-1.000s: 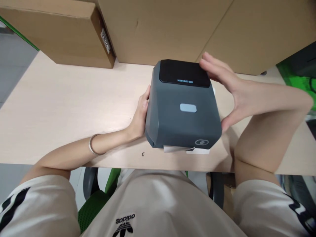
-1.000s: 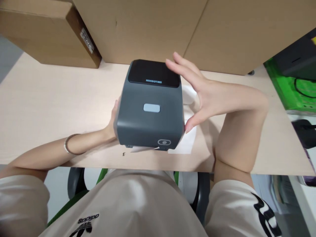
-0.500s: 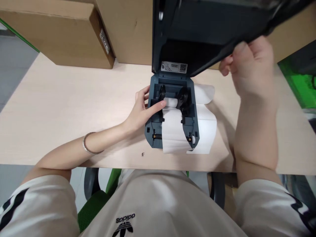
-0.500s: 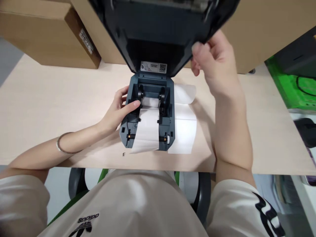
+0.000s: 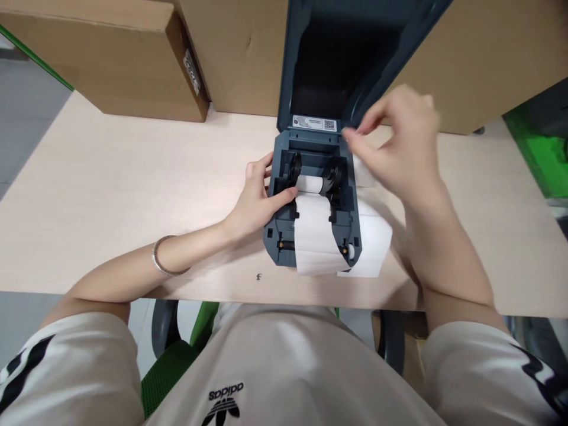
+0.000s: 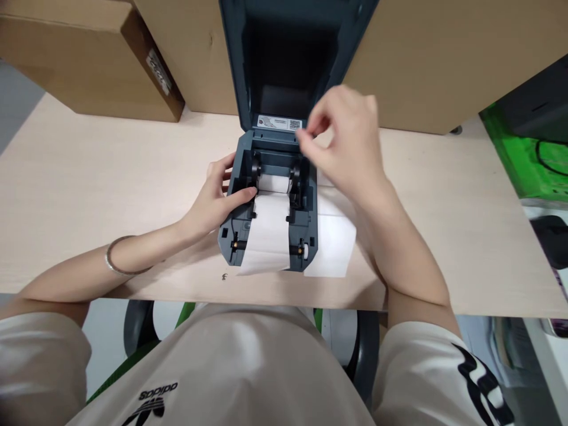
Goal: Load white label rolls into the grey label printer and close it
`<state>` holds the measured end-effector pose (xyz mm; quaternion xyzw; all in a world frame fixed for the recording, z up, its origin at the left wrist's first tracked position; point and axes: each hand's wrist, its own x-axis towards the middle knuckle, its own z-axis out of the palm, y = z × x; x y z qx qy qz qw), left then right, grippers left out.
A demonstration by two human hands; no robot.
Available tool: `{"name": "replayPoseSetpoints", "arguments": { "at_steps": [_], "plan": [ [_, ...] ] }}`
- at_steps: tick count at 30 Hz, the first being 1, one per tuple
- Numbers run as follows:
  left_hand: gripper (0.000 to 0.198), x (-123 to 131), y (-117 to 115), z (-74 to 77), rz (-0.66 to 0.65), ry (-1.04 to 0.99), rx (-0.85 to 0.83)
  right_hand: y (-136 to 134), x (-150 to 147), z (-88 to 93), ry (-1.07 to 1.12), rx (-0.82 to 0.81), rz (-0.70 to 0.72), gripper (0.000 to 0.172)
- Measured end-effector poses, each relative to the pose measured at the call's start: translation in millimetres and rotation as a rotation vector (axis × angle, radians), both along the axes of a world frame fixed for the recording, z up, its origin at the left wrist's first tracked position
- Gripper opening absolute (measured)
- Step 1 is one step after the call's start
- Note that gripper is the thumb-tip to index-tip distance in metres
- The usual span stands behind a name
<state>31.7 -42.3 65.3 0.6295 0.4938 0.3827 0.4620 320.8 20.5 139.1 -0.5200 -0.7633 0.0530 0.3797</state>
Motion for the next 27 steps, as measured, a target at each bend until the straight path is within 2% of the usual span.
{"name": "replayPoseSetpoints", "arguments": {
  "at_steps": [2,6,13,18,22,25,27],
  "plan": [
    [0.096,0.7,1.2,-2.4,0.017,-0.001,0.02,-15.8,-15.8,0.0,-0.294,-0.058,0.133,0.01],
    [0.088,1.7,2.5,-7.5,0.044,-0.024,0.074,-25.3,-35.0,-9.2,-0.551,-0.169,0.301,0.026],
    [0.079,2.1,4.8,-10.0,0.022,-0.034,0.089,-17.1,-29.6,-20.5,-0.676,-0.165,0.353,0.022],
    [0.089,3.0,5.8,-10.1,0.031,-0.02,0.085,-17.8,-31.8,-20.0,-0.612,-0.145,0.342,0.023],
    [0.095,1.4,5.4,-10.3,0.033,-0.022,0.074,-32.8,-31.6,3.1,-0.556,-0.187,0.339,0.019],
    [0.093,-0.7,6.5,-11.1,0.021,-0.04,0.08,-53.1,-18.6,35.9,-0.406,-0.188,0.364,0.017],
    [0.091,-1.7,7.7,-12.2,0.013,-0.046,0.083,-63.8,2.6,58.8,-0.294,-0.161,0.331,0.02]
  ]
}}
